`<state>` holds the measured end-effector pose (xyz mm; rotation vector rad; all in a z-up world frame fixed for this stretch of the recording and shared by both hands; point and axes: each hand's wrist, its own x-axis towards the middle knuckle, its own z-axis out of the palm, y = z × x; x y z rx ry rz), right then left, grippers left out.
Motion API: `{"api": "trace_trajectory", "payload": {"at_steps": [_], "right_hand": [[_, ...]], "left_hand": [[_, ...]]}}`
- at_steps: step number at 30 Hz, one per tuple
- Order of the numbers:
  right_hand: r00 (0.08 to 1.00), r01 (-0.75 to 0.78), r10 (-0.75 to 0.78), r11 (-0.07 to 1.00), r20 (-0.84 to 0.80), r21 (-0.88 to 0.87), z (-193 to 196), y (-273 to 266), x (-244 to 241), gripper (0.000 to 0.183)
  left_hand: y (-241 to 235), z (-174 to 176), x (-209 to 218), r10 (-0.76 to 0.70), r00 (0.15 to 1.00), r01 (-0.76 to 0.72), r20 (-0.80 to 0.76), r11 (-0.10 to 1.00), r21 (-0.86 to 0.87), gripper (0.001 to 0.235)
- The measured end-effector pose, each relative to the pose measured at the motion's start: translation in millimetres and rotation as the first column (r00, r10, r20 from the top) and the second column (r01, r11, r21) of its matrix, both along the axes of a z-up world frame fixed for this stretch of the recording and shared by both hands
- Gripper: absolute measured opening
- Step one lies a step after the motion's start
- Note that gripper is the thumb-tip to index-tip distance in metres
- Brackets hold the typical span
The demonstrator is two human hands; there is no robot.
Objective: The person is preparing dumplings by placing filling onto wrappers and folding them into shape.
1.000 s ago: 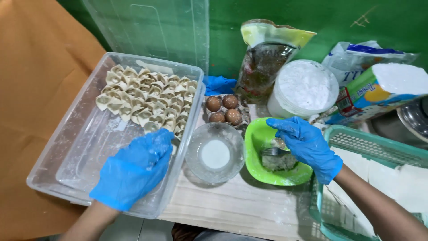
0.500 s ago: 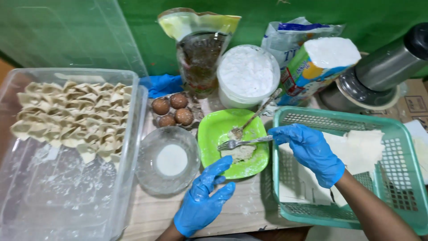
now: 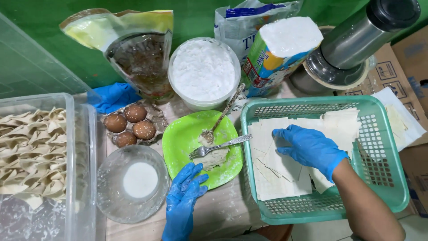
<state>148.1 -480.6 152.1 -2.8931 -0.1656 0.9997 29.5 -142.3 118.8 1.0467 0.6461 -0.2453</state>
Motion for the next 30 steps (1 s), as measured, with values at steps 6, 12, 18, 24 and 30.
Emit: {"api": "trace_trajectory", "payload": {"at_steps": [6,12,18,24,30], "right_hand": [[1.000,-0.011,0.005,0.973,-0.025,-0.232,-45.3,-10.2,2.6,0.087],[0.998,0.059,-0.059,0.979,0.006,-0.197,-47.8,-6.9,8.3,0.070],[0.992,0.014,0.009,0.983,0.123,-0.182,-71.3,-19.6,2.7,0.063],[0.977,-0.035,0.079,0.976,0.198,-0.217,-74.8,-17.6,2.5,0.059],[0.970,0.011,0.024,0.990,0.242,-0.143,-62.5,-10.6,-0.1,0.049]], "left_hand": [[-0.1,-7.7,-2.7,0.021,1.000,-0.021,-0.007,0.999,-0.030,0.057],[0.0,-4.6,-6.6,-0.006,0.999,0.007,0.042,1.000,-0.010,0.053],[-0.2,-14.1,-10.5,-0.019,0.997,0.020,0.073,1.000,-0.005,0.053],[2.0,-19.6,-13.9,-0.017,0.993,0.021,0.120,0.999,-0.031,0.053],[2.3,-22.0,-15.2,-0.025,0.988,0.030,0.149,0.999,-0.034,0.054]]}}
